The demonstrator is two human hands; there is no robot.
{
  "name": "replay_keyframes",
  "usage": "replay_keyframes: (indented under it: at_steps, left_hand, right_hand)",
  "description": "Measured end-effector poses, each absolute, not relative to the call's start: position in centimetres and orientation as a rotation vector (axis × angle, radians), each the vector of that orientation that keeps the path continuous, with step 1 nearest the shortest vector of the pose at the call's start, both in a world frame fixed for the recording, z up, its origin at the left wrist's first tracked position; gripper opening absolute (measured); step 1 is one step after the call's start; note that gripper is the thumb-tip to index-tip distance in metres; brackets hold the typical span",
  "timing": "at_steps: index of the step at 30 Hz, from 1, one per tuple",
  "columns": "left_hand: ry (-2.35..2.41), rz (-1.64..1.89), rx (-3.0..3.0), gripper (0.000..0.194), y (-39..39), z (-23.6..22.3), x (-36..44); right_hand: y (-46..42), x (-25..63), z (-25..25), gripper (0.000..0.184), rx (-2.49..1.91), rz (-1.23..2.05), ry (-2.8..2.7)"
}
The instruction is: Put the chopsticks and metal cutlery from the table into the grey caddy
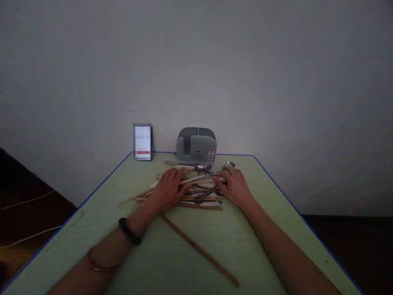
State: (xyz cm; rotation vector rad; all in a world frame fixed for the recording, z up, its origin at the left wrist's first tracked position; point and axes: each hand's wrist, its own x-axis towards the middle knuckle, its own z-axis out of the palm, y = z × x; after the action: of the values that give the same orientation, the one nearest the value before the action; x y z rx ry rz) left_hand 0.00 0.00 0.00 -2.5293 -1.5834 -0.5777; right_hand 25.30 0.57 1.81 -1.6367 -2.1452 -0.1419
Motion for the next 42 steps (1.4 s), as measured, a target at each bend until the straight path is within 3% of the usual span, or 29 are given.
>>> replay_keyframes:
  at_steps: [8,14,18,26,33,37,42]
  left_hand:
    - [-1.628,-0.473,-2.563,0.057,2.0,0.2,-1.2]
    - [-1.715,-0.446,-2.508,0.06,1.7,0.5,-1.1]
    - [-1.634,-0.426,-2.579,0.053,1.7,0.6,-1.2]
    - [-1.761,-0.281,-2.456,0.076,1.1,-0.2,-1.2]
    - [-1.882,-0.365,-2.316,0.07,0.9,0.1,-1.4]
    - [-1.621,-0.4,-2.585,0.054,0.5,0.8,-1.2]
    - [-1.421,-0.403,-2.803,0.061,-0.1,1.3,-0.9]
  right_hand:
    - [-0.1,23.8,1.6,0.036,-1.564,-0.06,-2.182]
    - [0.3,23.3,1.7,0.039,-1.499,-0.195,-2.213]
    - [1.0,23.0,1.3,0.054,-1.374,-0.079,-2.409]
    - [0.6,23.1,1.8,0.048,-1.6,-0.123,-2.347]
    - [0.9,24.6,1.6,0.054,-1.78,-0.183,-2.242]
    - [1.0,24.5,0.9,0.064,-1.835,-0.042,-2.296]
    - [-0.2,23.4,1.2,0.074,-1.728,0.079,-2.381]
